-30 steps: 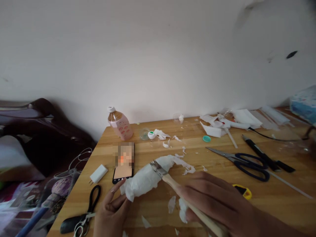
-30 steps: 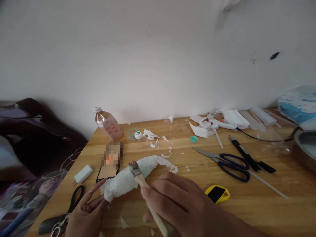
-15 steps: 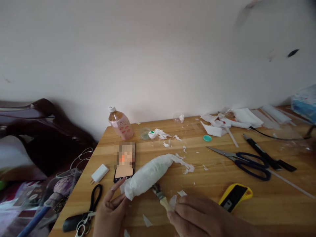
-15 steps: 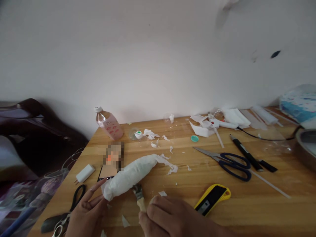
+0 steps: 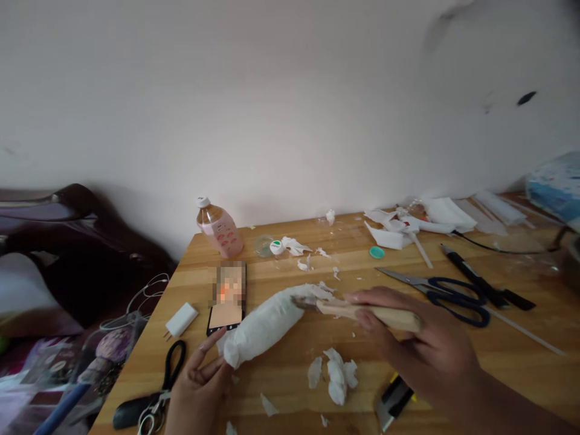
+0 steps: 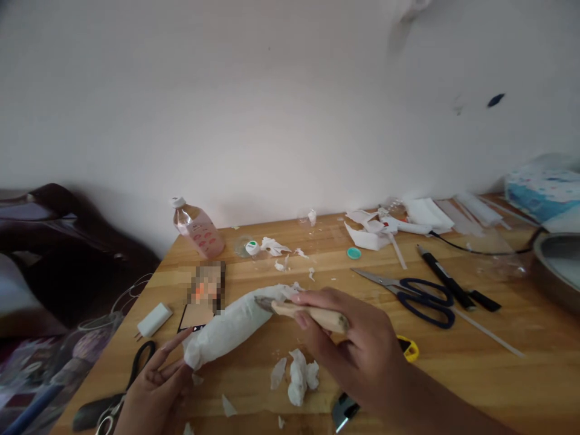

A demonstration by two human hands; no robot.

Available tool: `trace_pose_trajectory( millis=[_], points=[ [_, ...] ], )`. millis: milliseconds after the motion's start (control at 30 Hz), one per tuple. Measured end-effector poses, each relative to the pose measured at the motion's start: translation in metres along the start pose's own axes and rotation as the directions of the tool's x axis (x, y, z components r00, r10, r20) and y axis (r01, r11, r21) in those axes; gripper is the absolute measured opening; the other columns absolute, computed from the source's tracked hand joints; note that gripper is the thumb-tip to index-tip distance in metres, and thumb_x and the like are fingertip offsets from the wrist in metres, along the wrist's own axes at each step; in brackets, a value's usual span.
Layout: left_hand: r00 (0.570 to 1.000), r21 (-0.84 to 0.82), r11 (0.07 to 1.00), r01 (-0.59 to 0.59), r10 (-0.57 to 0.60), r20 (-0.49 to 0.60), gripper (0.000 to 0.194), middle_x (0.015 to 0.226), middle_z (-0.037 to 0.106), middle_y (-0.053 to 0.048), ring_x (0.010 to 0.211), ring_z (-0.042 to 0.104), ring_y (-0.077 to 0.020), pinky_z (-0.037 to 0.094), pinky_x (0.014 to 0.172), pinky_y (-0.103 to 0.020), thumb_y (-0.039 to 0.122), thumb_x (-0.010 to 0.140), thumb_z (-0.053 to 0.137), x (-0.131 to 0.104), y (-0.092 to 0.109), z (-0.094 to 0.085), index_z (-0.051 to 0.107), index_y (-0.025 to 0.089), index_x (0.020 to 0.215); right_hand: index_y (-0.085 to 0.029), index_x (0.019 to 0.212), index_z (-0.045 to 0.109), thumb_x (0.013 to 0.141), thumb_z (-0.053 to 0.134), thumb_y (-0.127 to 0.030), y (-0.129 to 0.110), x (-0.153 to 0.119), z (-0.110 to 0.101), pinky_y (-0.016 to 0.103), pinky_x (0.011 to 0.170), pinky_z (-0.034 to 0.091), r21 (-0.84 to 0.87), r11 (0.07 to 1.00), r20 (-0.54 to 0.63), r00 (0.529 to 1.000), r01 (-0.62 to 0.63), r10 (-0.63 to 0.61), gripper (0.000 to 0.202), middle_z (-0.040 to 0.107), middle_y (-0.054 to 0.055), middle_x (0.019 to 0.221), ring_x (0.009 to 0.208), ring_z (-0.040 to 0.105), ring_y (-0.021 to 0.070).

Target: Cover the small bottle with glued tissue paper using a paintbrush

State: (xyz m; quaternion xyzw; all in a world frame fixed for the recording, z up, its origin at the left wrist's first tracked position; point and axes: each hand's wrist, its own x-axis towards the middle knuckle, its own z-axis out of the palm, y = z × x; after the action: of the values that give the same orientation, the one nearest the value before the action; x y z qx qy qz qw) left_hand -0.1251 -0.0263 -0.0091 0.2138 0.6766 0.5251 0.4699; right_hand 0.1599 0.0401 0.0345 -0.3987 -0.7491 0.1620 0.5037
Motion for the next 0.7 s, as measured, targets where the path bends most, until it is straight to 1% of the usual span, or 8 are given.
trace_pose_trajectory(
  millis=[100,167,233,267,367,500,600,700],
  points=[
    [1.0,0.039,0.999,-0.008,0.008,-0.009,0.082,0.066,0.073,0.0,0.044,0.049,-0.0067,0.036,0.045,-0.014,0.037,0.053,0.088,0.0,0.0,-0.001,0.057,0.017,0.127,-0.021,0.093,0.067,0.09,0.061,-0.029,0.008,0.008,0.015,0.021,0.057,0.053,0.189,0.952,-0.037,0.967,-0.241,0.252,0.011,0.071,0.001,0.074,0.061,0.066,0.0127],
    [1.0,0.034,0.999,0.0,0.0,0.01,0.086,0.072,0.076,-0.003,0.052,0.06,-0.0117,0.044,0.05,-0.017,0.038,0.053,0.089,0.001,-0.001,-0.002,0.054,0.018,0.13,-0.019,0.09,0.064,0.09,0.06,-0.04,0.015,0.011,0.026,0.02,0.048,0.048,0.373,0.827,0.043,0.898,-0.42,0.437,0.022,0.065,0.0,0.064,0.053,0.06,0.0124],
    [0.999,0.02,1.0,0.02,-0.021,0.041,0.089,0.078,0.078,-0.005,0.069,0.071,-0.0185,0.052,0.062,-0.021,0.037,0.054,0.09,0.003,-0.001,-0.005,0.052,0.019,0.132,-0.017,0.088,0.063,0.089,0.06,-0.048,0.023,0.011,0.036,0.02,0.045,0.045,0.452,0.725,0.16,0.847,-0.52,0.507,0.031,0.062,-0.001,0.06,0.051,0.057,0.0119],
    [0.998,0.021,0.999,0.028,-0.029,0.047,0.089,0.08,0.079,-0.005,0.079,0.073,-0.0214,0.054,0.067,-0.022,0.036,0.054,0.09,0.005,-0.002,-0.006,0.051,0.021,0.132,-0.016,0.087,0.062,0.089,0.059,-0.05,0.028,0.011,0.04,0.02,0.046,0.044,0.444,0.714,0.2,0.836,-0.542,0.511,0.034,0.061,-0.001,0.061,0.051,0.056,0.0117],
    [0.999,0.052,0.998,0.03,-0.032,0.034,0.085,0.084,0.08,-0.006,0.099,0.071,-0.025,0.055,0.071,-0.022,0.04,0.056,0.089,0.009,-0.002,-0.011,0.053,0.023,0.131,-0.016,0.086,0.062,0.091,0.055,-0.051,0.044,0.011,0.044,0.021,0.049,0.043,0.324,0.774,0.192,0.839,-0.544,0.51,0.036,0.06,-0.001,0.061,0.052,0.054,0.0117],
    [1.0,0.028,0.999,-0.029,0.03,-0.004,0.077,0.085,0.08,-0.005,0.096,0.073,-0.0261,0.057,0.073,-0.024,0.041,0.057,0.088,0.011,-0.003,-0.01,0.058,0.024,0.125,-0.015,0.085,0.063,0.09,0.056,-0.047,0.056,0.017,0.034,0.022,0.05,0.041,0.186,0.843,0.117,0.863,-0.505,0.491,0.033,0.059,0.0,0.061,0.054,0.052,0.0124],
    [0.996,0.054,0.996,-0.068,0.071,-0.048,0.071,0.084,0.08,-0.006,0.09,0.074,-0.0278,0.059,0.069,-0.026,0.037,0.056,0.087,0.01,-0.003,-0.007,0.063,0.023,0.121,-0.015,0.084,0.063,0.089,0.058,-0.047,0.05,0.028,0.024,0.022,0.05,0.04,0.205,0.866,0.032,0.887,-0.457,0.461,0.032,0.058,-0.001,0.061,0.053,0.05,0.0114],
    [0.991,0.095,0.99,-0.102,0.109,-0.072,0.067,0.082,0.08,-0.007,0.087,0.075,-0.0301,0.06,0.064,-0.028,0.04,0.055,0.086,0.01,-0.002,-0.005,0.067,0.023,0.118,-0.015,0.087,0.063,0.09,0.059,-0.046,0.038,0.037,0.023,0.022,0.05,0.042,0.281,0.871,-0.043,0.901,-0.404,0.432,0.032,0.058,-0.001,0.061,0.052,0.051,0.0108]
  ],
)
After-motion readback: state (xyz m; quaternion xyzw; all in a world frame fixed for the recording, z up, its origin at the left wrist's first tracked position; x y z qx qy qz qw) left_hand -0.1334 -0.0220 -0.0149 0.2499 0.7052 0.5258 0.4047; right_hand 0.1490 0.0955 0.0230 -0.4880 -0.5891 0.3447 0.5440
